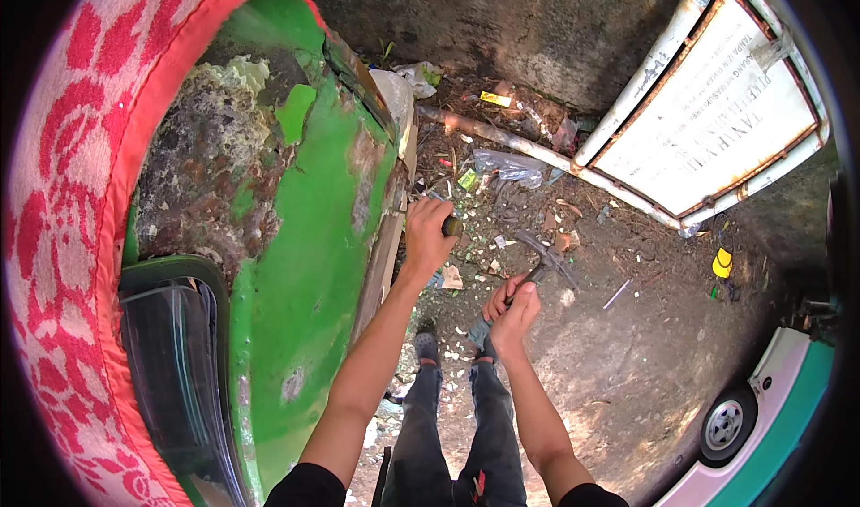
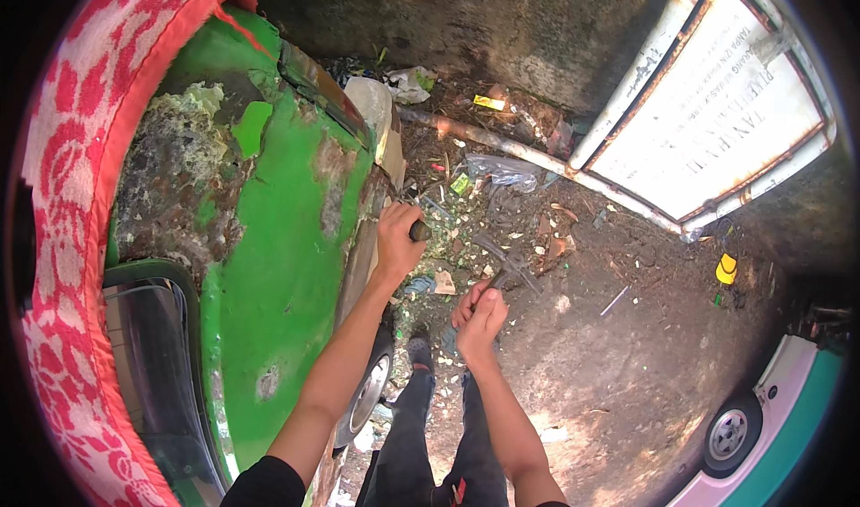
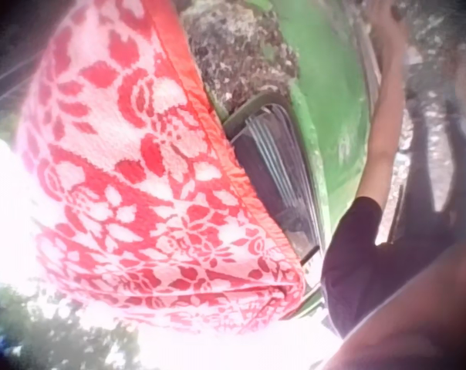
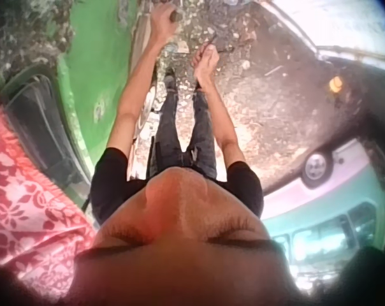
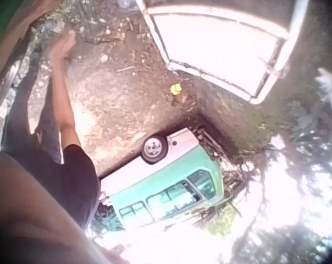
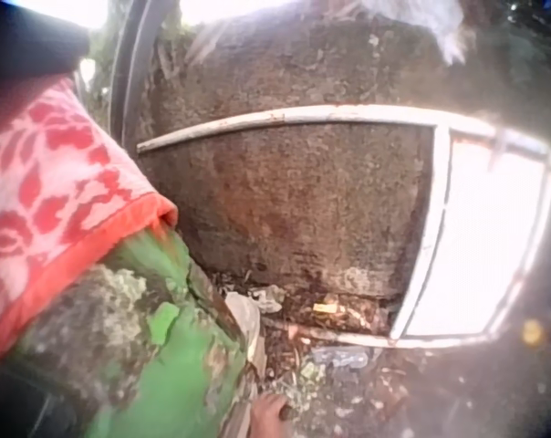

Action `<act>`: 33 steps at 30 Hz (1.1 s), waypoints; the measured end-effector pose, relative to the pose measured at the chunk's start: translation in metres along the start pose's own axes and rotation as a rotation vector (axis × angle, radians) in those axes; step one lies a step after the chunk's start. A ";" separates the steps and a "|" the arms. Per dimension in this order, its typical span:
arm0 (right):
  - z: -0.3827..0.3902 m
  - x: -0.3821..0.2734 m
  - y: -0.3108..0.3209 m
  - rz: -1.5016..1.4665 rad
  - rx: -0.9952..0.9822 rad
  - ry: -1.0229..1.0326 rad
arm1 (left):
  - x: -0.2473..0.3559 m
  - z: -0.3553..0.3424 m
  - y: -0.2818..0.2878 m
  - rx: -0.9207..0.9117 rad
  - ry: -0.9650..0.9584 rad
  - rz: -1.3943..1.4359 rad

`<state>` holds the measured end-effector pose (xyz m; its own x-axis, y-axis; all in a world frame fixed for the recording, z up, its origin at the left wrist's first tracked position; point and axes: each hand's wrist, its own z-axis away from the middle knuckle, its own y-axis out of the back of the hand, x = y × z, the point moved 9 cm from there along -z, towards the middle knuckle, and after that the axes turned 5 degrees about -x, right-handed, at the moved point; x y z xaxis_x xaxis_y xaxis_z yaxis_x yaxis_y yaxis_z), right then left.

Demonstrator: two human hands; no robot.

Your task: The person uses a hammer and a chisel to chip away rust and debris from the side of a green vehicle. They repeatedly strike the chisel against the vehicle's surface to remove material.

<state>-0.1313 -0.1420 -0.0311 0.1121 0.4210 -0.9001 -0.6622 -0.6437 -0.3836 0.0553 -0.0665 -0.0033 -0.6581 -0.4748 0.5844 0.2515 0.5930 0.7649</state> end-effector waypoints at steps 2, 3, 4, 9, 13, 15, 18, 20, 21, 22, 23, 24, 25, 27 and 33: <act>-0.004 0.015 -0.007 0.431 -0.131 -0.074 | 0.000 -0.002 -0.001 0.011 0.008 0.010; -0.005 0.017 -0.005 0.409 -0.116 -0.101 | -0.002 -0.003 0.001 0.020 0.013 0.011; -0.006 0.018 -0.005 0.387 -0.100 -0.128 | -0.003 -0.004 0.002 0.028 0.017 0.012; 0.002 -0.014 -0.009 -0.048 0.067 0.074 | -0.002 -0.002 0.009 0.055 0.010 0.039; -0.012 0.027 -0.019 0.596 -0.187 -0.042 | -0.008 -0.001 0.009 0.076 0.072 0.118; -0.008 0.021 -0.019 0.478 -0.125 -0.059 | -0.016 0.003 0.010 0.072 0.076 0.118; -0.001 0.004 -0.016 0.155 0.004 -0.114 | -0.014 0.001 0.011 0.071 0.033 0.114; 0.005 -0.002 -0.020 0.113 0.019 -0.124 | -0.010 0.005 0.011 0.062 0.012 0.115; 0.005 -0.004 -0.020 0.091 0.025 -0.126 | -0.009 0.007 0.012 0.058 0.008 0.116; 0.005 -0.004 -0.020 0.098 0.016 -0.131 | -0.008 0.008 0.013 0.055 0.005 0.116; 0.006 -0.003 -0.018 0.104 0.006 -0.137 | -0.008 0.009 0.013 0.042 0.013 0.116; 0.008 -0.002 -0.018 0.108 -0.001 -0.142 | -0.006 0.009 0.014 0.025 0.019 0.116; 0.010 -0.002 -0.018 0.092 0.002 -0.147 | -0.004 0.009 0.016 0.008 0.025 0.116; 0.014 -0.002 -0.019 0.062 0.006 -0.156 | 0.002 0.009 0.023 0.006 0.010 0.118; 0.032 -0.008 -0.027 0.072 0.008 -0.191 | 0.014 0.010 0.041 -0.033 -0.027 0.145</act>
<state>-0.1385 -0.1077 -0.0068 -0.0780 0.4880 -0.8694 -0.6693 -0.6719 -0.3171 0.0498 -0.0425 0.0335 -0.6320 -0.3676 0.6823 0.3682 0.6322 0.6817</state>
